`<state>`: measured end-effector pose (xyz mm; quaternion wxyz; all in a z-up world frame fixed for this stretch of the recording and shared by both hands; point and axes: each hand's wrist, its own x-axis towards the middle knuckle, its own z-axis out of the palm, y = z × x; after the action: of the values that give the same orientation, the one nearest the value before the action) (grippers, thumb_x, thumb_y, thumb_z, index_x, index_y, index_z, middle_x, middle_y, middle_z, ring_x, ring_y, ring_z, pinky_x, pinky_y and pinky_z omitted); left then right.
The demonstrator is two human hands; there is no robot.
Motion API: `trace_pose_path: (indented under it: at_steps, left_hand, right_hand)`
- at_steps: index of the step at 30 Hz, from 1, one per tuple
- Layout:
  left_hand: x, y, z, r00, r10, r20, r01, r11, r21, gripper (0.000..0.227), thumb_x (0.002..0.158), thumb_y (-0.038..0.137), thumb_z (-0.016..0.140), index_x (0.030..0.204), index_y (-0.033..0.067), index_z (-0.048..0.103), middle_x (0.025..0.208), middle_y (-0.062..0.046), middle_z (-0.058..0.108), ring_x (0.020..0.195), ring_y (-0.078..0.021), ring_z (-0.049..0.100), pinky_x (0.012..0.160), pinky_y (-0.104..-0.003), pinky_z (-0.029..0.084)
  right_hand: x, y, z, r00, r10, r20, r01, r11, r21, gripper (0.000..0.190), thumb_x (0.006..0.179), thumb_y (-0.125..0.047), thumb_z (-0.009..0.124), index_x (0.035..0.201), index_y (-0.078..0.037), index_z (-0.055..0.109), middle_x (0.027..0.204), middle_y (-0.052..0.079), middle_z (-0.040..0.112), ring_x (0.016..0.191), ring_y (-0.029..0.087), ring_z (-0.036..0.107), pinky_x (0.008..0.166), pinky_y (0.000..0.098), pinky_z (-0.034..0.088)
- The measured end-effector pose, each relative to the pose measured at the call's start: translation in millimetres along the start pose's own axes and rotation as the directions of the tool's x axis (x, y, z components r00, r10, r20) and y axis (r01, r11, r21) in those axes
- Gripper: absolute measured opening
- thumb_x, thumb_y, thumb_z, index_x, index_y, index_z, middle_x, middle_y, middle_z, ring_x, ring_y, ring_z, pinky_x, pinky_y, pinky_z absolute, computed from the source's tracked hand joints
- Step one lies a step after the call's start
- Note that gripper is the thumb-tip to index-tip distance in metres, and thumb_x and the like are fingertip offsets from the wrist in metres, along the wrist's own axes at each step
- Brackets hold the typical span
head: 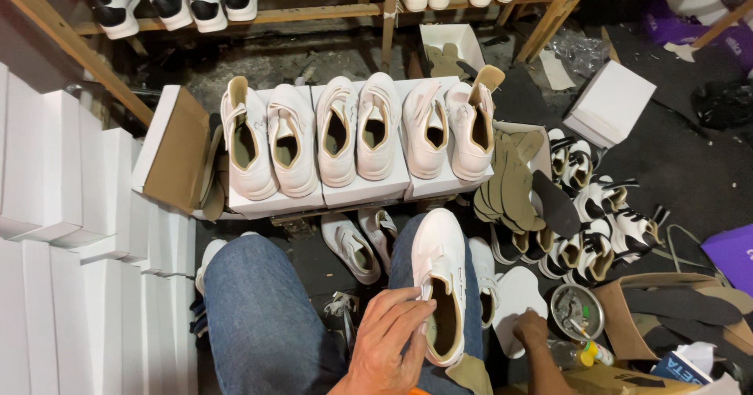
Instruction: The person sits on the floor and cleans a white shoe using a small brush. They scrub the upper surface, the sole, and the interior of the shoe. The person also handles a white insole, placing it inside the shoe before continuing to clean the exterior.
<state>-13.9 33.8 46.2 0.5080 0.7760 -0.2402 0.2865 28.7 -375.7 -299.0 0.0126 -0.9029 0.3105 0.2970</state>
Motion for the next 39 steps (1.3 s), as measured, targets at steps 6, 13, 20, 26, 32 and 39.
trace_pose_path:
  at_steps: [6,13,20,26,32,39]
  left_hand:
    - [-3.1,1.6,0.7,0.998,-0.056,0.027,0.056,0.998,-0.007,0.024,0.091,0.000,0.058,0.112,-0.0008,0.070,0.106,-0.013,0.075,0.107,-0.0317,0.068,0.089,-0.048,0.055]
    - [13.7,8.2,-4.2,1.000,0.020,0.000,-0.020,0.999,-0.034,0.022,0.091,-0.003,0.058,0.111,-0.0031,0.068,0.105,-0.013,0.074,0.106,-0.0341,0.068,0.089,-0.046,0.055]
    - [39.6,28.0,22.4,0.894,-0.288,0.342,0.386,0.884,-0.264,0.060,0.092,0.033,0.071,0.139,0.0020,0.051,0.137,-0.018,0.058,0.129,-0.0323,0.055,0.110,-0.044,0.041]
    - [65.9,32.1,21.6,0.860,-0.432,0.272,0.509,0.756,-0.410,0.029,0.097,0.018,0.059,0.119,0.0005,0.063,0.098,-0.009,0.074,0.084,-0.0130,0.068,0.080,-0.029,0.058]
    - [62.5,-25.4,17.8,0.758,-0.620,0.203,0.652,0.728,-0.211,0.019,0.097,0.011,0.059,0.080,0.0118,0.067,0.058,0.004,0.058,0.054,-0.0072,0.048,0.051,-0.029,0.039]
    - [144.0,-61.3,-23.7,0.502,-0.862,0.078,0.857,0.483,-0.177,0.014,0.097,0.019,0.063,0.094,0.0119,0.076,0.055,-0.007,0.067,0.043,-0.0108,0.050,0.043,-0.027,0.036]
  right_hand:
    - [-6.6,-3.0,-27.2,0.965,0.065,0.255,-0.127,0.964,0.234,0.035,0.085,-0.009,0.054,0.113,0.004,0.072,0.114,0.022,0.075,0.088,0.036,0.077,0.052,0.0390,0.067]
    - [-132.0,-7.8,-148.5,0.913,0.110,-0.392,-0.010,0.968,0.249,0.060,0.096,-0.008,0.062,0.153,-0.021,0.048,0.116,0.018,0.067,0.096,0.032,0.069,0.080,0.0447,0.062]
    - [-256.9,-52.9,-215.5,-0.320,-0.112,-0.941,0.577,0.764,-0.287,0.043,0.102,-0.019,0.080,0.122,0.017,0.066,0.079,0.018,0.071,0.050,0.020,0.055,0.049,0.0356,0.052]
    - [-333.9,-114.4,-244.7,-0.279,-0.221,-0.934,0.883,0.323,-0.340,0.014,0.095,0.004,0.066,0.109,0.006,0.069,0.090,0.014,0.065,0.071,0.023,0.064,0.067,0.0338,0.056]
    - [-299.2,-109.7,-241.0,-0.097,-0.023,-0.995,0.885,0.455,-0.097,0.023,0.088,0.015,0.076,0.100,-0.004,0.074,0.088,0.008,0.071,0.069,0.016,0.060,0.047,0.0253,0.036]
    - [-259.6,-53.1,-272.1,0.236,0.430,-0.871,0.815,0.401,0.419,0.016,0.095,0.007,0.081,0.097,0.003,0.065,0.100,0.020,0.073,0.097,0.039,0.072,0.057,0.0450,0.055]
